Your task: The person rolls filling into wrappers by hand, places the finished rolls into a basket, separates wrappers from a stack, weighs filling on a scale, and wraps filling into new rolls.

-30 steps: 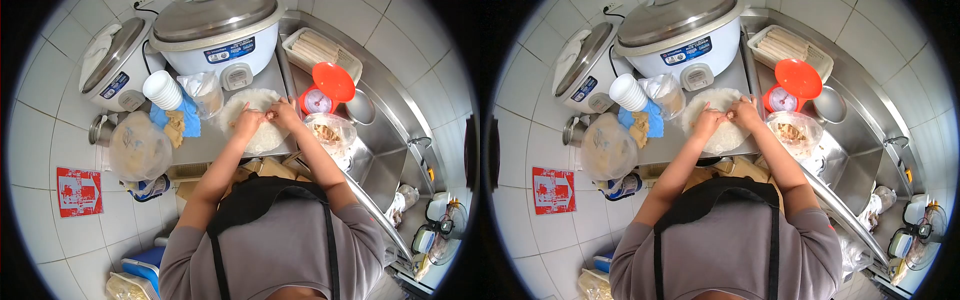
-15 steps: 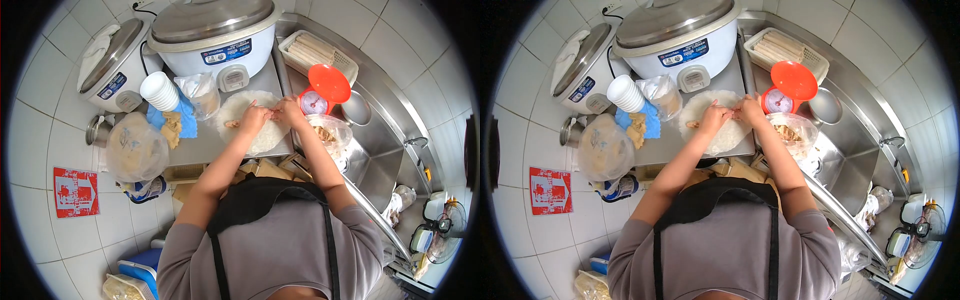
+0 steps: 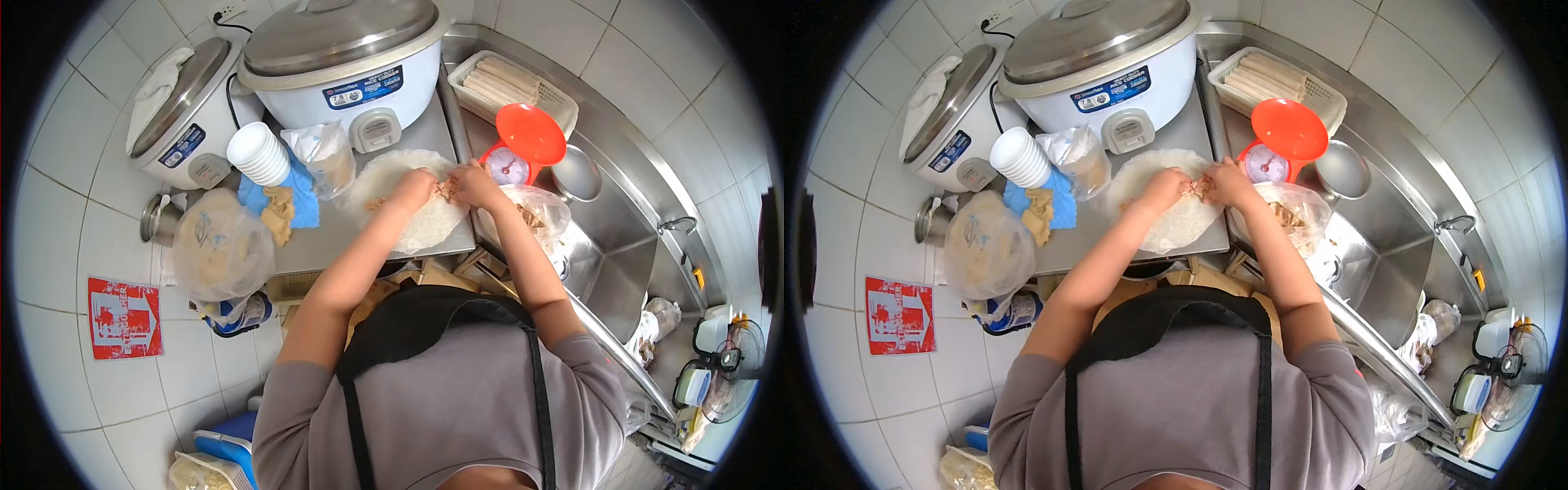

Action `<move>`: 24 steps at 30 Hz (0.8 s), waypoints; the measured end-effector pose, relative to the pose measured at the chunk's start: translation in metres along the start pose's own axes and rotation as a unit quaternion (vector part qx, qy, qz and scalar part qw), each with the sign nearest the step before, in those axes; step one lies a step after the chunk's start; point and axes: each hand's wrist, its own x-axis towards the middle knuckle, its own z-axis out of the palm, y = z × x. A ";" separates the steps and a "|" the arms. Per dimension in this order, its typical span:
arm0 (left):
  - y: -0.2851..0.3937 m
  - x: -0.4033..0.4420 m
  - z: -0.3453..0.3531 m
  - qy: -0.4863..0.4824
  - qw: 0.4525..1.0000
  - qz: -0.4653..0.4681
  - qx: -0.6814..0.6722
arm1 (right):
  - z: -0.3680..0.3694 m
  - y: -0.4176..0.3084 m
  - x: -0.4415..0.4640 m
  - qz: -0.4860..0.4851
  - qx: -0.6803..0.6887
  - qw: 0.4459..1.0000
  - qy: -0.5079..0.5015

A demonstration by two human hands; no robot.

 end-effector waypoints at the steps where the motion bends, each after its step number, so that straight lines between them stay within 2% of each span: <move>1: 0.000 0.000 -0.003 0.002 0.996 -0.033 -0.077 | 0.002 -0.002 0.000 0.001 -0.039 0.999 -0.014; 4: 0.001 -0.005 -0.006 0.042 0.975 -0.083 -0.201 | 0.005 -0.005 0.005 -0.023 -0.052 0.998 0.008; 7: 0.005 -0.006 -0.003 0.074 0.996 0.028 -0.031 | 0.009 -0.004 0.012 -0.038 -0.076 0.996 0.010; 10: 0.007 -0.005 -0.002 0.005 1.000 0.022 -0.019 | 0.011 -0.004 0.015 -0.039 -0.085 0.995 0.034; 13: 0.004 -0.003 -0.001 -0.010 1.000 0.011 -0.010 | 0.010 -0.009 0.017 -0.032 -0.070 0.996 0.053; 16: -0.001 -0.005 -0.005 -0.024 0.999 0.029 -0.015 | 0.010 -0.007 0.013 -0.012 -0.008 0.992 0.125; 19: -0.001 -0.003 -0.011 -0.054 0.998 0.005 -0.043 | -0.009 -0.001 0.008 0.081 0.054 0.995 0.018; 22: 0.011 -0.005 -0.017 0.012 0.994 0.006 -0.108 | -0.008 0.008 0.010 0.093 0.098 0.990 -0.049; 24: 0.022 -0.003 -0.016 -0.019 0.996 -0.011 -0.092 | 0.004 0.007 0.012 -0.006 0.058 0.998 0.017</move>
